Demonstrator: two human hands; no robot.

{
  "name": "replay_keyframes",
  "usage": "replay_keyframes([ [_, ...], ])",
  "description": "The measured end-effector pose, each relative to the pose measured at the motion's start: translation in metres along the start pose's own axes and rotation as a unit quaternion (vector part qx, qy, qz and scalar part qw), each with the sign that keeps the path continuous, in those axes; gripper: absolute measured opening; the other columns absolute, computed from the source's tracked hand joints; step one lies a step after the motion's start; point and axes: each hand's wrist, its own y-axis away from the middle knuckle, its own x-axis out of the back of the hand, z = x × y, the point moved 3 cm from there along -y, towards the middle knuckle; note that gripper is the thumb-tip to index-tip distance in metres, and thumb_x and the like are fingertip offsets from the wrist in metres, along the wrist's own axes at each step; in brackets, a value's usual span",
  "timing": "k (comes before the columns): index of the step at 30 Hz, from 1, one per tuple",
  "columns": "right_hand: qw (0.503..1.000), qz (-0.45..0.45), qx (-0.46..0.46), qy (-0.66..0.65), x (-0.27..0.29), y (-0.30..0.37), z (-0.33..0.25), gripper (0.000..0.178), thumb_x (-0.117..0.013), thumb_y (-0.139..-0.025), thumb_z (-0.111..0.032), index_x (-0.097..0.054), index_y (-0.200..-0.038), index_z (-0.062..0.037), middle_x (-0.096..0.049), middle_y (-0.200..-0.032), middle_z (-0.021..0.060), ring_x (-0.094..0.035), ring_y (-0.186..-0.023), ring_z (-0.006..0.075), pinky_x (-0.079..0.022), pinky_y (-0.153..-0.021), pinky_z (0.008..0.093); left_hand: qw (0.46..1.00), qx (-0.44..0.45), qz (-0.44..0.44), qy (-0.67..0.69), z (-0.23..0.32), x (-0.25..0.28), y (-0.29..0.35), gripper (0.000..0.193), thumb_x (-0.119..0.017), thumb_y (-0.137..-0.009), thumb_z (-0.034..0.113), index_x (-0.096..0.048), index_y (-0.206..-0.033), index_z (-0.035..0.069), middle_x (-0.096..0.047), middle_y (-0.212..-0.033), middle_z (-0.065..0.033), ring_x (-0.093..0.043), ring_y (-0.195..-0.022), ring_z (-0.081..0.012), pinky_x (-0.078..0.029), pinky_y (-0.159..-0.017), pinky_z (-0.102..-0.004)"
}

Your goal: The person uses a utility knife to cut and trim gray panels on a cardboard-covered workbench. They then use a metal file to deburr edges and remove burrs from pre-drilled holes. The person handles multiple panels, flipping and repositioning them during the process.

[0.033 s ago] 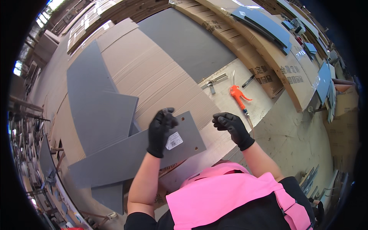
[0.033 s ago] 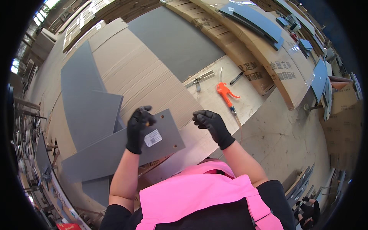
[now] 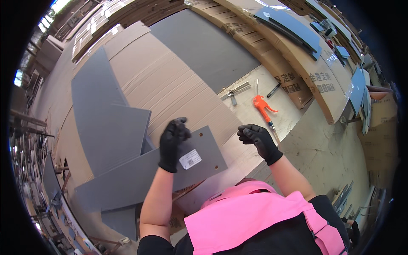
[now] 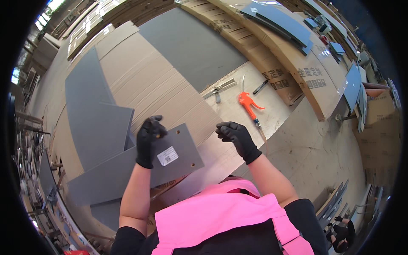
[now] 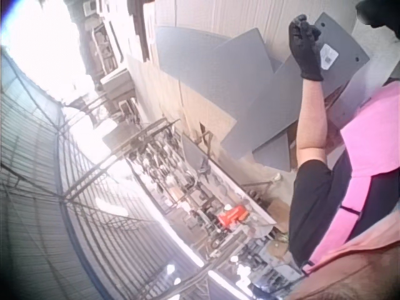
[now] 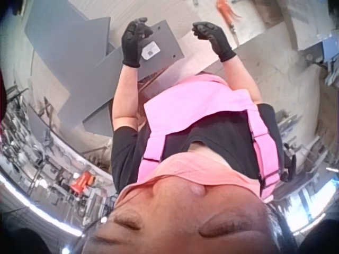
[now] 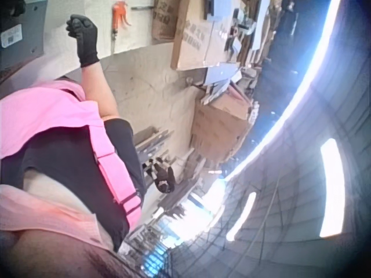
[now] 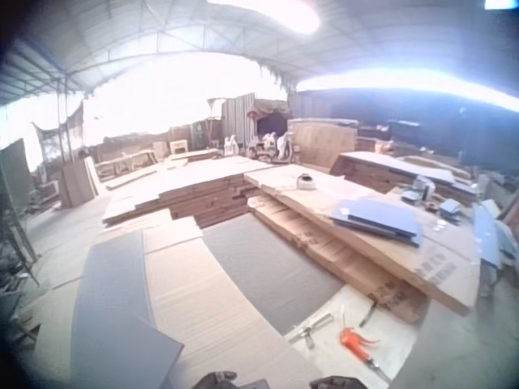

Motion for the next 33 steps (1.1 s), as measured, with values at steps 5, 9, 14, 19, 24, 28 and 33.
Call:
replay_keyframes([
  [5, 0.998, 0.041, -0.041, 0.014, 0.057, -0.074, 0.018, 0.031, -0.054, -0.097, -0.026, -0.061, -0.118, -0.0046, -0.067, -0.102, 0.0036, -0.065, -0.09, 0.0128, -0.053, -0.078, 0.0295, 0.996, -0.037, 0.066, -0.052, -0.005, 0.041, -0.062, 0.037, -0.047, -0.103, 0.032, -0.058, -0.108, -0.004, -0.049, -0.061, 0.0012, -0.044, -0.056, -0.0062, -0.037, -0.056, -0.0228],
  [9, 0.988, 0.114, -0.007, 0.102, 0.075, -0.158, 0.016, 0.026, -0.058, -0.093, -0.021, -0.064, -0.111, -0.0036, -0.068, -0.097, 0.0039, -0.065, -0.08, 0.0121, -0.051, -0.068, 0.0276, 0.995, -0.022, 0.086, -0.034, -0.003, 0.055, -0.072, 0.044, -0.041, -0.104, 0.037, -0.057, -0.11, -0.004, -0.046, -0.062, 0.0009, -0.046, -0.057, -0.0081, -0.039, -0.058, -0.0226],
  [14, 0.792, 0.157, 0.228, 0.545, 0.056, -0.245, 0.0, 0.025, -0.053, -0.086, -0.008, -0.066, -0.108, -0.0087, -0.065, -0.11, 0.0134, -0.063, -0.097, 0.0309, -0.05, -0.085, 0.0383, 0.992, 0.047, 0.108, 0.035, -0.003, 0.06, -0.074, 0.042, -0.043, -0.104, 0.036, -0.061, -0.105, -0.002, -0.047, -0.062, 0.0007, -0.048, -0.055, -0.0089, -0.038, -0.054, -0.0227],
  [19, 0.642, 0.107, 0.131, 0.747, 0.032, -0.28, 0.008, 0.019, -0.058, -0.082, -0.007, -0.06, -0.101, -0.0112, -0.062, -0.103, 0.0128, -0.066, -0.089, 0.0323, -0.052, -0.077, 0.0441, 0.978, 0.122, 0.107, 0.129, -0.01, 0.065, -0.073, 0.041, -0.042, -0.104, 0.033, -0.062, -0.104, -0.002, -0.048, -0.063, -0.0001, -0.049, -0.057, -0.01, -0.041, -0.056, -0.0239],
  [24, 0.638, 0.092, 0.087, 0.759, 0.042, -0.273, 0.0, 0.017, -0.064, -0.078, -0.01, -0.058, -0.094, -0.0095, -0.06, -0.097, 0.015, -0.064, -0.088, 0.0358, -0.052, -0.072, 0.0447, 0.983, 0.087, 0.126, 0.099, -0.01, 0.066, -0.072, 0.038, -0.043, -0.104, 0.032, -0.063, -0.103, -0.001, -0.047, -0.063, 0.0014, -0.047, -0.054, -0.0086, -0.037, -0.051, -0.023],
  [28, 0.667, 0.11, 0.068, 0.733, 0.065, -0.253, 0.007, 0.019, -0.062, -0.076, -0.004, -0.057, -0.094, -0.0072, -0.059, -0.096, 0.0176, -0.064, -0.088, 0.0375, -0.052, -0.073, 0.0443, 0.985, 0.097, 0.103, 0.096, -0.006, 0.058, -0.069, 0.039, -0.043, -0.104, 0.032, -0.063, -0.103, -0.001, -0.047, -0.063, 0.0012, -0.049, -0.055, -0.009, -0.038, -0.052, -0.023],
  [33, 0.7, 0.121, 0.091, 0.698, 0.086, -0.236, 0.014, 0.03, -0.061, -0.075, -0.001, -0.063, -0.104, -0.0068, -0.06, -0.098, 0.0196, -0.063, -0.091, 0.0368, -0.051, -0.077, 0.0421, 0.988, 0.105, 0.078, 0.082, -0.002, 0.052, -0.066, 0.042, -0.041, -0.104, 0.034, -0.062, -0.104, -0.002, -0.047, -0.063, 0.0005, -0.049, -0.057, -0.0095, -0.039, -0.055, -0.0235],
])
